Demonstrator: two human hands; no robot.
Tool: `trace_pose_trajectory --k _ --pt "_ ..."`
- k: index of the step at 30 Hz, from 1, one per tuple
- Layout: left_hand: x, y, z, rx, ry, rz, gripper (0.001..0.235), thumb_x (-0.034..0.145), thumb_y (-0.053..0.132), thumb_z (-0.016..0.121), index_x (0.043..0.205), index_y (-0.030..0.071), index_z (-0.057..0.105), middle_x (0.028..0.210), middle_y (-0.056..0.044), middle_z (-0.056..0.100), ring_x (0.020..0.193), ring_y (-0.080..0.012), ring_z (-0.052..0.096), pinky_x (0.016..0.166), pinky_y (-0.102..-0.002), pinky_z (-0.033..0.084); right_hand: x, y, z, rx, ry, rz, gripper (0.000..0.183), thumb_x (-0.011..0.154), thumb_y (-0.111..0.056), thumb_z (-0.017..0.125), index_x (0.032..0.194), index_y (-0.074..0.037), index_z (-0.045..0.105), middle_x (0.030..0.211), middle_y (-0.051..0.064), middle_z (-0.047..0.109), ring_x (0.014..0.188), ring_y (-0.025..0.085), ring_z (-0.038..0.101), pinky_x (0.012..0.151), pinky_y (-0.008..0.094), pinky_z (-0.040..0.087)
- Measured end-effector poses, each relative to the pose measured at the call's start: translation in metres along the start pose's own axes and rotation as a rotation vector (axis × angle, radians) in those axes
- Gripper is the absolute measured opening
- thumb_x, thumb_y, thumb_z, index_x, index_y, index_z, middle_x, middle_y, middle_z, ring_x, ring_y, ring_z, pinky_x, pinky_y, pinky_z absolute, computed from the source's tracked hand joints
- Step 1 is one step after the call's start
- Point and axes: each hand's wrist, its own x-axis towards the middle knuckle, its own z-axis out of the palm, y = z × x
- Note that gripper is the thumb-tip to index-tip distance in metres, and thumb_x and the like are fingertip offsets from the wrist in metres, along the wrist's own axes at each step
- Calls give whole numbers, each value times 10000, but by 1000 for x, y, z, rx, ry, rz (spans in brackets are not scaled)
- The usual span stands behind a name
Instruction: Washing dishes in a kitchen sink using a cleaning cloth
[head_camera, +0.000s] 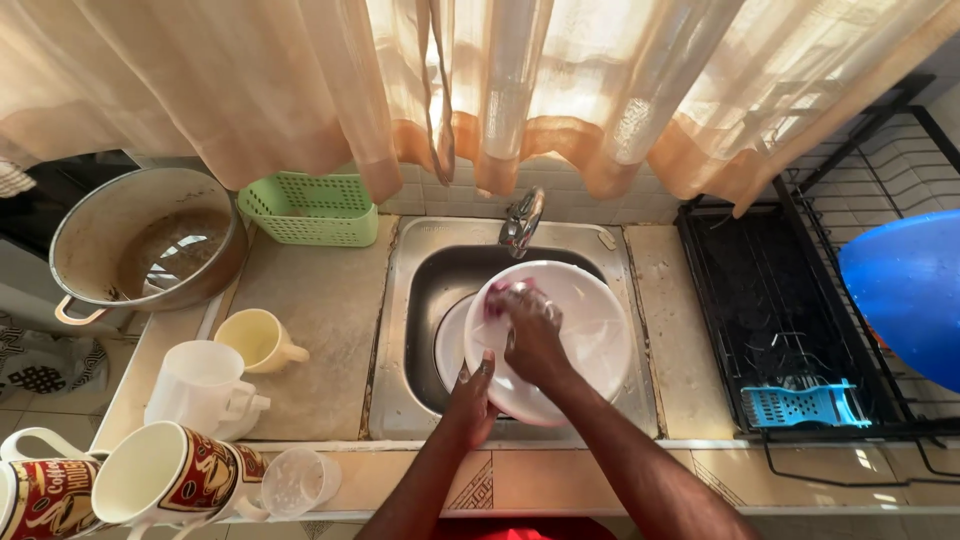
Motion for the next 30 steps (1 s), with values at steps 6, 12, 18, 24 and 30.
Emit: trace_pose_trajectory --k 6,12,18,24,30 --pt "10 -5 -9 -1 -170 164 641 943 361 722 1502 175 471 1304 -184 671 1144 -353 675 994 -574 561 -33 -1 12 90 -199 -104 338 886 -100 573 1170 -267 652 1026 142 630 1019 469 677 904 656 523" --pt "36 -21 -25 21 -164 260 739 952 109 694 1584 152 314 1368 -255 570 1106 -382 643 845 -590 621 -60 42 13 -102 -347 112 264 876 -200 646 1093 -304 755 1001 195 708 990 472 707 848 595 578" --pt "29 -15 -22 101 -81 133 799 740 -37 474 1522 122 428 1324 -223 642 1214 -354 591 964 -407 520 -36 -19 -79 65 -187 856 338 811 -424 481 717 -173 687 873 86 759 801 266 652 716 403 430" --pt "64 -41 -45 11 -46 141 783 689 -47 516 1452 127 518 1192 -188 685 1058 -340 632 775 -426 542 17 111 16 -447 148 -35 353 755 40 583 1066 -54 720 1070 161 728 876 383 703 710 500 578" --pt "44 -31 -38 6 -33 134 606 735 -71 509 1320 81 557 774 -118 562 712 -170 503 678 -284 443 -21 9 -2 66 -70 -81 330 942 -16 513 937 -188 795 914 -11 835 740 174 800 695 367 636"
